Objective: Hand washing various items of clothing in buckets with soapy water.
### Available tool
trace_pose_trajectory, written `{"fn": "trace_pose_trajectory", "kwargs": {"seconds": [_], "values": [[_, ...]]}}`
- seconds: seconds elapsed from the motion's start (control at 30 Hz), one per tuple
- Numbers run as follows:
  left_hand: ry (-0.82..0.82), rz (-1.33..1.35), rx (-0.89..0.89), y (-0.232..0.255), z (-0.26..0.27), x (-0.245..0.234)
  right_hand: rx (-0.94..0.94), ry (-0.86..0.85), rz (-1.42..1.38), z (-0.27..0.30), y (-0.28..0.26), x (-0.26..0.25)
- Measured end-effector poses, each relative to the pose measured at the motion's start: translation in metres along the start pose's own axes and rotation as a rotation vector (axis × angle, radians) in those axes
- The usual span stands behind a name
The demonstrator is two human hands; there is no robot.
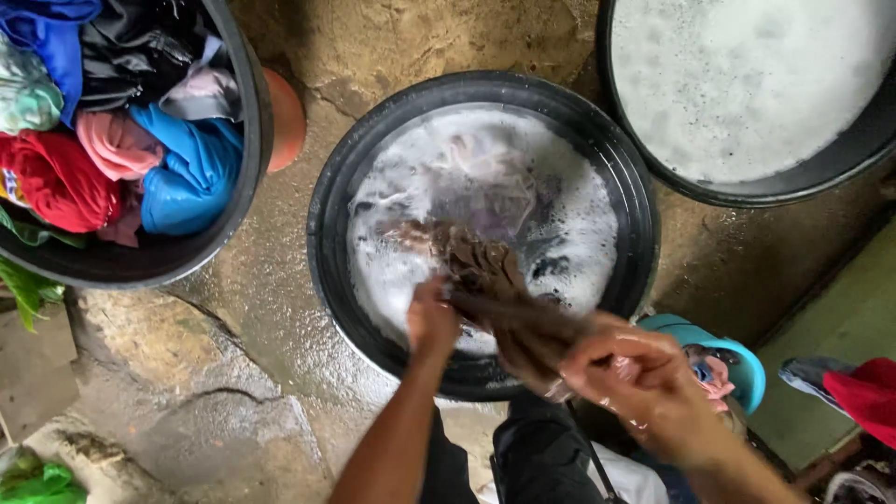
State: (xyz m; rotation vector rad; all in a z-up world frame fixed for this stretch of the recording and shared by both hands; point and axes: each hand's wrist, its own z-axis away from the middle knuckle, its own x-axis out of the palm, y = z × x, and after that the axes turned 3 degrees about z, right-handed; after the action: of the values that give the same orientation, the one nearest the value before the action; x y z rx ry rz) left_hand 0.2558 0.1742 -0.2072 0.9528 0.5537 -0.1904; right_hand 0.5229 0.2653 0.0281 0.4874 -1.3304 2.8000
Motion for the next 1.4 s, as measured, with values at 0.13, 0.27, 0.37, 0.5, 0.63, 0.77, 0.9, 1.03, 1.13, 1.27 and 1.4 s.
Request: {"fn": "trace_pose_trajectory", "kwargs": {"seconds": [0.13, 0.27, 0.37, 0.5, 0.63, 0.77, 0.9, 1.03, 1.13, 1.27, 1.4], "values": [[-0.107, 0.064, -0.076, 0.126, -0.002, -0.080, -0.064, -0.172, 1.031, -0.049, 0.008, -0.032], [-0.691, -0.417, 0.143, 0.208, -0.020, -0.086, 0.391, 0.093, 1.620, -0.138, 0.014, -0.018], [-0.812, -0.990, 0.142, 0.143, -0.081, -0.045, 0.444, -0.056, 1.744, -0.174, 0.055, 0.010], [-0.651, -1.095, 0.273, 0.087, -0.115, -0.020, 0.340, -0.190, 1.715, -0.189, 0.117, 0.029], [-0.565, -0.845, 0.007, 0.041, -0.115, -0.007, 0.445, -0.179, 1.747, -0.191, 0.109, 0.022], [-0.620, -0.838, -0.028, 0.090, -0.087, -0.058, 0.417, -0.079, 1.758, -0.146, 0.069, 0.007], [-0.626, -0.861, 0.172, 0.195, -0.028, -0.169, 0.090, 0.142, 1.665, -0.047, 0.000, 0.023], [-0.459, -0.371, 0.771, 0.295, 0.048, -0.229, -0.430, 0.234, 1.278, 0.050, -0.101, 0.103], [-0.567, -0.042, 0.926, 0.393, 0.111, -0.281, -0.577, 0.114, 0.981, 0.065, -0.127, 0.132], [-0.417, 0.433, 1.282, 0.443, 0.141, -0.353, -0.709, -0.079, 0.458, 0.112, -0.184, 0.165], [-0.506, 0.369, 1.275, 0.387, 0.066, -0.274, -0.821, -0.096, 0.133, 0.152, -0.254, 0.168]]}}
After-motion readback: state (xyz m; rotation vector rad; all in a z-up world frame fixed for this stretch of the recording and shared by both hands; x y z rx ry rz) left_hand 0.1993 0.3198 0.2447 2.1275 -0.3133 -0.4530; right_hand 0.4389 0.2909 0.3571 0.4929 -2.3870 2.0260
